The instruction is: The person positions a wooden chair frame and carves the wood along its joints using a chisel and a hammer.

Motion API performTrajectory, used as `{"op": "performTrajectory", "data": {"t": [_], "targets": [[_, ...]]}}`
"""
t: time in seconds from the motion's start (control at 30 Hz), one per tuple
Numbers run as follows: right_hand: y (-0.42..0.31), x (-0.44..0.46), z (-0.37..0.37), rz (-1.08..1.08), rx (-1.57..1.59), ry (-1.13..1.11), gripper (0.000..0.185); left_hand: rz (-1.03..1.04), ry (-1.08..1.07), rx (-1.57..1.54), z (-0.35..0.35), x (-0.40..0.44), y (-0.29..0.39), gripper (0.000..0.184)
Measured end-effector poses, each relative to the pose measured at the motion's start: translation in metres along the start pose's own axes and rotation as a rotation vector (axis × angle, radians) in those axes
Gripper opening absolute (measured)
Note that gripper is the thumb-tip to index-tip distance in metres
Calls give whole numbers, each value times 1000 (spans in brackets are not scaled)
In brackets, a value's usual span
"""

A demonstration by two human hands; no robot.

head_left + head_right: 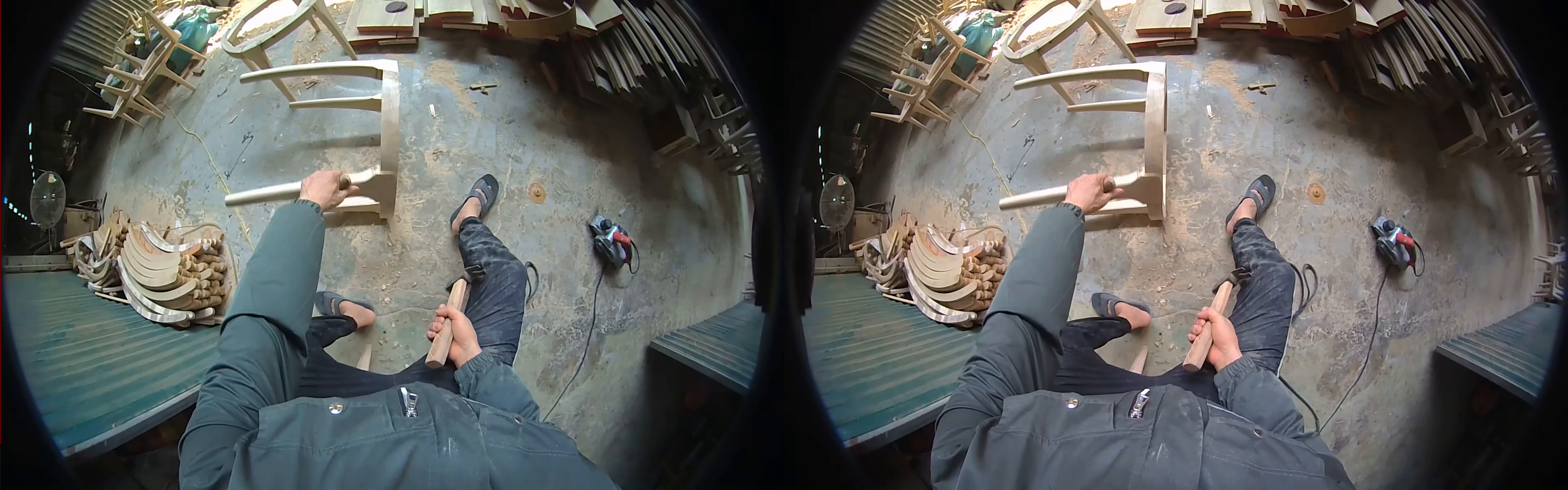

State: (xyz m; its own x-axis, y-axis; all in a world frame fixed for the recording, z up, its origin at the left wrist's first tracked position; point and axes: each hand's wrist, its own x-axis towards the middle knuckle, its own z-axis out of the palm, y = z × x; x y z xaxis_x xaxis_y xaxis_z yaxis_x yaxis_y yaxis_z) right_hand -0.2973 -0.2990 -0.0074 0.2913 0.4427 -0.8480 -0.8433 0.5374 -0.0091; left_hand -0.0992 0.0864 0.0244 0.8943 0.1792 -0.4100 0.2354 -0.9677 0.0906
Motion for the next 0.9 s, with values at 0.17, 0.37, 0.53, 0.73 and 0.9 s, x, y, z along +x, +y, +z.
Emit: {"op": "performTrajectory", "data": {"t": [0.17, 0.37, 0.53, 0.73, 0.9], "targets": [[3, 6, 4, 19, -28, 7, 10, 85, 55, 196, -31, 81, -13, 49], [-2, 11, 5, 13, 2, 47, 11, 36, -204, 107, -25, 75, -29, 55], [0, 12, 16, -10, -41, 27, 12, -26, -61, 63, -5, 57, -29, 51], [7, 10, 19, 9, -71, -13, 10, 33, -181, -17, 18, 11, -15, 44], [8, 7, 14, -12, -55, -80, 11, 53, -180, -96, 41, -67, -16, 42]]}}
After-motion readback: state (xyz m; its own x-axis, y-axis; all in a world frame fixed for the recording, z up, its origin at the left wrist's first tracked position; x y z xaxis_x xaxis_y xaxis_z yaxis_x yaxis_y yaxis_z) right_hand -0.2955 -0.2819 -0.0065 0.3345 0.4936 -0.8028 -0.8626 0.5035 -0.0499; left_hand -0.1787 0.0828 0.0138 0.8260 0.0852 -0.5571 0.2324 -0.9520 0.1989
